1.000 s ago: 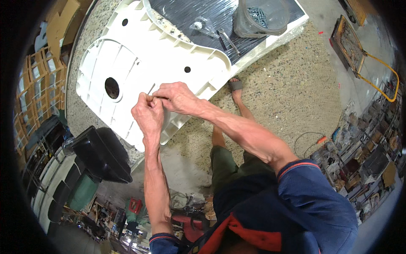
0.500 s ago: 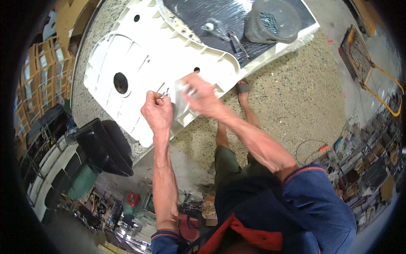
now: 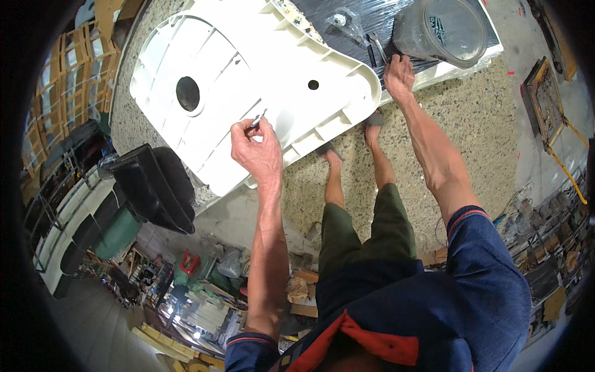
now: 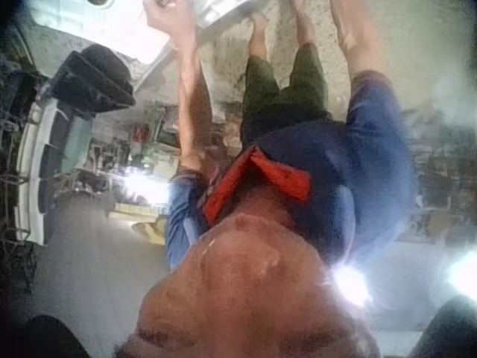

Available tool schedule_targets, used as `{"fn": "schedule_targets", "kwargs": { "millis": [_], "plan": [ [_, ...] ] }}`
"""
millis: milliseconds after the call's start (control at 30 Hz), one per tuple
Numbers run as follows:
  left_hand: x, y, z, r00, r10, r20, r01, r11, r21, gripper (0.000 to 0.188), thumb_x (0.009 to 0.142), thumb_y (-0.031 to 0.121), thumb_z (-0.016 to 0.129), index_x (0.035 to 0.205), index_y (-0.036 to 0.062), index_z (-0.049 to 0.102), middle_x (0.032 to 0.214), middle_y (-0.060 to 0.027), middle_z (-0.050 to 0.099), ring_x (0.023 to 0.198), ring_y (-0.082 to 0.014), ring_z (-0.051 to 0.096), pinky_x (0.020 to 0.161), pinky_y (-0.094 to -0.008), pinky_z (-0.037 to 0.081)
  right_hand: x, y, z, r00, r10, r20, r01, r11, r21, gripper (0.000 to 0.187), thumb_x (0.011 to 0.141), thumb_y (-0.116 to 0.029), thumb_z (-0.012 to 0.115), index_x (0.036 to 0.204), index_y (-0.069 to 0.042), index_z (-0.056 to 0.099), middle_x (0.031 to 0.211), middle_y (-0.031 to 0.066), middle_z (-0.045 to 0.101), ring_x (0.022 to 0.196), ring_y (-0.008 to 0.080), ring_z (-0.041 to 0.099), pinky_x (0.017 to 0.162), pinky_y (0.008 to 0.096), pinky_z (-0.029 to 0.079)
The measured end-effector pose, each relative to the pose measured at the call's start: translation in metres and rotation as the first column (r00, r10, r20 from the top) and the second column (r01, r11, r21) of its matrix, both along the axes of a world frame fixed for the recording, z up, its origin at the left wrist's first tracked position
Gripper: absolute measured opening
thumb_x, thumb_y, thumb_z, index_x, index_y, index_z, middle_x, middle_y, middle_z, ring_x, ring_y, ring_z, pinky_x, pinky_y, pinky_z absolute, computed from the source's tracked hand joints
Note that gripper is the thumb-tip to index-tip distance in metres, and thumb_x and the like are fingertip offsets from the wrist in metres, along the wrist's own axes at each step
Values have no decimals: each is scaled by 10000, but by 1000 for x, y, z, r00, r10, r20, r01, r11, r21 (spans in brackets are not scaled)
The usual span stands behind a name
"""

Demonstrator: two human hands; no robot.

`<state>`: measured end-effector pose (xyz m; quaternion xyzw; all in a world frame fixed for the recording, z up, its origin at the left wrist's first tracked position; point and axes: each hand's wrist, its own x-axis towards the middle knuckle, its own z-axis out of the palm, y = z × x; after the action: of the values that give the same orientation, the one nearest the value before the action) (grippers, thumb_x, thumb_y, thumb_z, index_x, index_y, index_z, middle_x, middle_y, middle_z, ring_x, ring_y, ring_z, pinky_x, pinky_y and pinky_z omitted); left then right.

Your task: The person assembles a white plastic appliance part on a workbench, using a wrench to tighten bolts and nuts. They handle washers and bolts, positioning them into holes and securing them with the wrench.

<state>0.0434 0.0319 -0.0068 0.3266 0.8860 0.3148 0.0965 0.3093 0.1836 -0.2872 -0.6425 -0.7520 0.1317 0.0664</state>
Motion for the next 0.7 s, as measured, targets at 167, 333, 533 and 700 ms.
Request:
{"fn": "schedule_targets", "kwargs": {
  "millis": [167, 333, 533, 700],
  "plan": [
    [7, 0, 2, 996, 50, 75, -53, 998, 41, 85, 919, -13, 698, 966, -12, 627, 912, -72, 634, 765, -117, 569, 669, -293, 488, -11, 7, 3, 1000, -10, -22, 7, 994, -113, 344, 842, -139, 676, 1117, 33, 562, 1082, 259, 619, 1036, 440, 642, 851, 554, 561],
    [6, -3, 2, 996, 34, 81, -41, 996, 82, 96, 915, -32, 714, 957, -26, 627, 920, -87, 642, 778, -126, 587, 686, -304, 504, -13, 10, 2, 998, 41, -41, -43, 998, -52, 360, 847, -177, 686, 1097, 43, 548, 1079, 283, 617, 1045, 463, 640, 866, 546, 554],
    [1, -7, -8, 998, -68, 7, 65, 977, 205, 49, 923, -32, 713, 941, -25, 669, 795, -1, 592, 708, -50, 475, 609, -227, 412, 3, 7, 3, 989, 45, -143, -53, 997, -52, 240, 879, -195, 631, 1012, 0, 590, 983, 251, 637, 959, 426, 638, 835, 547, 530],
    [6, -5, -9, 997, -12, -73, 25, 982, 186, 101, 872, -85, 715, 927, -11, 673, 823, -40, 636, 759, -109, 566, 677, -269, 480, 25, -42, 104, 922, -105, -373, 55, 988, -141, 207, 923, -129, 613, 1002, 34, 714, 886, 208, 678, 857, 365, 658, 765, 481, 514]
  ]
}}
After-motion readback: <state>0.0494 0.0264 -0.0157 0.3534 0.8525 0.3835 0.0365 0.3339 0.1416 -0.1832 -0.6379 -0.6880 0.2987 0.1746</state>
